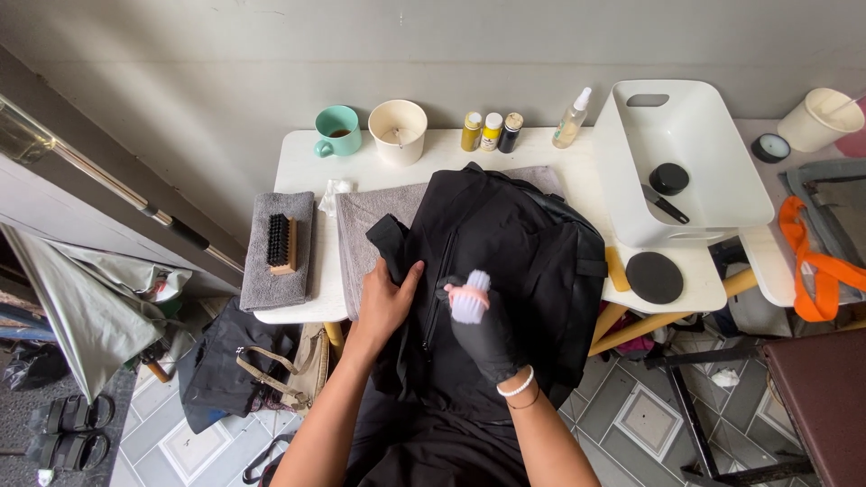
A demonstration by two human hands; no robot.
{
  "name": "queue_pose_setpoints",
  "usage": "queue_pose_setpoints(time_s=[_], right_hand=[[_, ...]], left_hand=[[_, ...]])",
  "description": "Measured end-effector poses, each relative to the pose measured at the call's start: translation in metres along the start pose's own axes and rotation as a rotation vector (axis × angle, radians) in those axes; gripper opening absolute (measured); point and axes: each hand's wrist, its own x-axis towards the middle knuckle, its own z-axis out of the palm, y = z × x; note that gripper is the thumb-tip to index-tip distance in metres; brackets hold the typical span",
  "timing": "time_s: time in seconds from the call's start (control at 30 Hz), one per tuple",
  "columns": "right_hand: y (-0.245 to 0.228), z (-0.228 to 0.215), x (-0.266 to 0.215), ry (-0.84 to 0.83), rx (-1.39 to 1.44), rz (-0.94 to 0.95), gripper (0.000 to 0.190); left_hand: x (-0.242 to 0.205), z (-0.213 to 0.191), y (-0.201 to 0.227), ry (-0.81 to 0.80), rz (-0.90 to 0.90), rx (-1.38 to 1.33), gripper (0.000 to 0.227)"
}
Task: Scrubbing a black bag with a small pink brush to clean it.
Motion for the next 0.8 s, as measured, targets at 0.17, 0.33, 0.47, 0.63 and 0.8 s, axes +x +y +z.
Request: queue_pose_setpoints(time_s=[0.17, 0.33, 0.47, 0.63, 0.8], right_hand=[[0.033, 0.021, 0.077, -0.74, 1.353, 0.741, 0.028], [0.032, 0.043, 0.091, -0.691, 1.375, 0.743, 0.027], [0.027, 0.036, 0.076, -0.673, 1.402, 0.747, 0.027], [0.019, -0.017, 0.025, -0.668, 1.419, 0.741, 0.027], [0.016, -0.018, 0.013, -0.656, 1.44, 0.725, 0.029]], left_hand=[[0.001, 0.001, -0.005, 0.003, 0.005, -0.007, 0.038], [0.002, 0.001, -0.004, -0.008, -0.011, -0.006, 0.039], [0.002, -0.001, 0.003, -0.009, -0.002, 0.001, 0.038], [0.003, -0.001, 0.014, -0.008, 0.005, 0.01, 0.036], [-0.001, 0.001, 0.003, 0.0, -0.011, 0.032, 0.037]])
